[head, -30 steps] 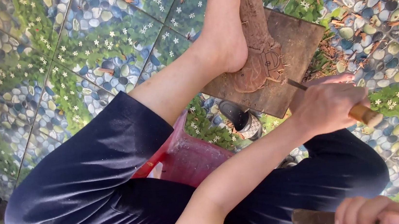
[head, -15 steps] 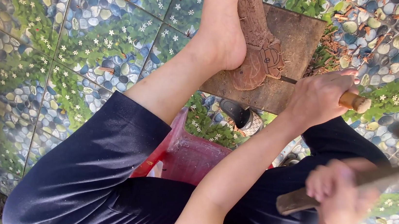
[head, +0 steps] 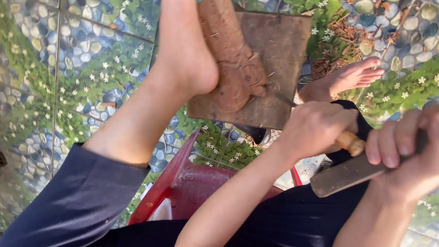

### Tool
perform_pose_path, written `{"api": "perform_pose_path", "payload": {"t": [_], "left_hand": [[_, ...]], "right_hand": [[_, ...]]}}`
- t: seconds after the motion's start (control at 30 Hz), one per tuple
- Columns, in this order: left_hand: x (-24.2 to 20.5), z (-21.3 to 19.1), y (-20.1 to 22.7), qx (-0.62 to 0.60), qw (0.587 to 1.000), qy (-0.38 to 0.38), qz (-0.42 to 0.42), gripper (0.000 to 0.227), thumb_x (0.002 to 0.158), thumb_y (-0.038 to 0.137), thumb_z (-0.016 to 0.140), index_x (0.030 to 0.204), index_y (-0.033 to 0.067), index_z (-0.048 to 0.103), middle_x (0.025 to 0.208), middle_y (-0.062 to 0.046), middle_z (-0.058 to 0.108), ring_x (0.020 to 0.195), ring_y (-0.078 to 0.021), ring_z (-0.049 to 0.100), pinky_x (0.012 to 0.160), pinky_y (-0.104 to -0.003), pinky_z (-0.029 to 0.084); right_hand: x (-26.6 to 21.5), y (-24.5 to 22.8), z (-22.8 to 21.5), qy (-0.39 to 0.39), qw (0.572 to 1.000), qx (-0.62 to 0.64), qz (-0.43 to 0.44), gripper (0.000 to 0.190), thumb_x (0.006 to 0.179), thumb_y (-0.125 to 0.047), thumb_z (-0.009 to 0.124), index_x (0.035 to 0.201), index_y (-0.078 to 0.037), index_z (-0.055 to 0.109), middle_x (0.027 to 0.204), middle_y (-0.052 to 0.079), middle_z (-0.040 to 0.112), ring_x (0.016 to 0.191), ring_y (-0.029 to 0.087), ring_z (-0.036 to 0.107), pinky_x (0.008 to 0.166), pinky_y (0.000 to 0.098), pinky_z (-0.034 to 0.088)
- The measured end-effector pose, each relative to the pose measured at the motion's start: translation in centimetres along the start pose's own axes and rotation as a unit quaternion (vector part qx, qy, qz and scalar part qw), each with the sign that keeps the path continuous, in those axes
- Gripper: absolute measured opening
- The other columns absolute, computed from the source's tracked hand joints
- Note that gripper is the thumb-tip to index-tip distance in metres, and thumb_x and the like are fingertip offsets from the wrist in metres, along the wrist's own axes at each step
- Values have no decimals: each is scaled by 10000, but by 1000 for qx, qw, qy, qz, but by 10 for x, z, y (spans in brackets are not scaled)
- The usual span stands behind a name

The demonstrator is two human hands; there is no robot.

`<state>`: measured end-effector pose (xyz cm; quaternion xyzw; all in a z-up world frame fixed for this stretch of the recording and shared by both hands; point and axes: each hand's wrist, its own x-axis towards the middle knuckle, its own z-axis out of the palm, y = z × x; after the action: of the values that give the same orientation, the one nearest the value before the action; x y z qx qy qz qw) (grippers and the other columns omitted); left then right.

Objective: Carving a decorative design into a wooden block using a hammer and chisel while sitting on a low stool.

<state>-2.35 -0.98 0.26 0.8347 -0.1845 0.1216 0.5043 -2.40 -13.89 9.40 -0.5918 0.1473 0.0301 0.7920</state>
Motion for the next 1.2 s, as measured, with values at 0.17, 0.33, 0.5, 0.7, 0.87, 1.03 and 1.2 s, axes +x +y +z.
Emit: {"api": "perform_pose_path", "payload": {"t": [0.17,0.33,0.5,0.7,0.87,1.03,1.2], "left_hand": [[4,-25,4,50,998,25,8,197,872,107,660,730,159,534,602,13,475,543,-212,524,546,-365,414],[5,-35,10,45,997,58,10,324,965,-10,584,683,125,502,558,-4,445,490,-211,478,517,-361,413],[-3,-34,16,47,997,58,2,378,967,-18,575,648,80,399,549,-36,415,465,-229,423,475,-376,368],[-10,-25,21,56,996,60,-19,364,969,20,590,662,99,411,565,-31,401,471,-243,423,479,-375,360],[-7,-26,17,47,998,50,12,359,1005,42,581,686,111,431,598,-20,384,504,-230,425,491,-382,340],[-20,-19,4,62,998,10,-24,357,992,41,618,670,109,483,577,-27,458,492,-246,478,488,-383,409],[-18,-15,15,67,998,-1,0,337,1032,89,607,712,134,512,603,-14,432,507,-241,478,489,-392,377]], "right_hand": [[6,1,-13,-25,997,39,66,163,1048,-253,530,909,-168,523,612,-34,315,394,77,267,376,244,267],[0,1,-23,10,995,55,77,156,1046,-291,529,921,-205,492,633,-58,285,416,67,238,390,241,258],[-2,3,-19,10,996,52,74,113,1052,-253,516,950,-209,536,621,-46,299,406,72,252,380,241,269],[0,2,-13,5,994,63,90,135,1050,-235,500,924,-207,540,602,-45,287,389,75,244,368,242,263],[0,-1,-7,18,995,40,87,171,1051,-236,492,886,-191,497,602,-46,276,382,72,239,369,239,269],[0,0,-8,4,993,62,97,162,1038,-239,504,884,-191,510,607,-42,290,385,75,234,370,238,265],[-2,-3,-3,14,995,31,95,169,1038,-236,483,879,-182,474,601,-35,274,382,78,229,364,241,268]]}}
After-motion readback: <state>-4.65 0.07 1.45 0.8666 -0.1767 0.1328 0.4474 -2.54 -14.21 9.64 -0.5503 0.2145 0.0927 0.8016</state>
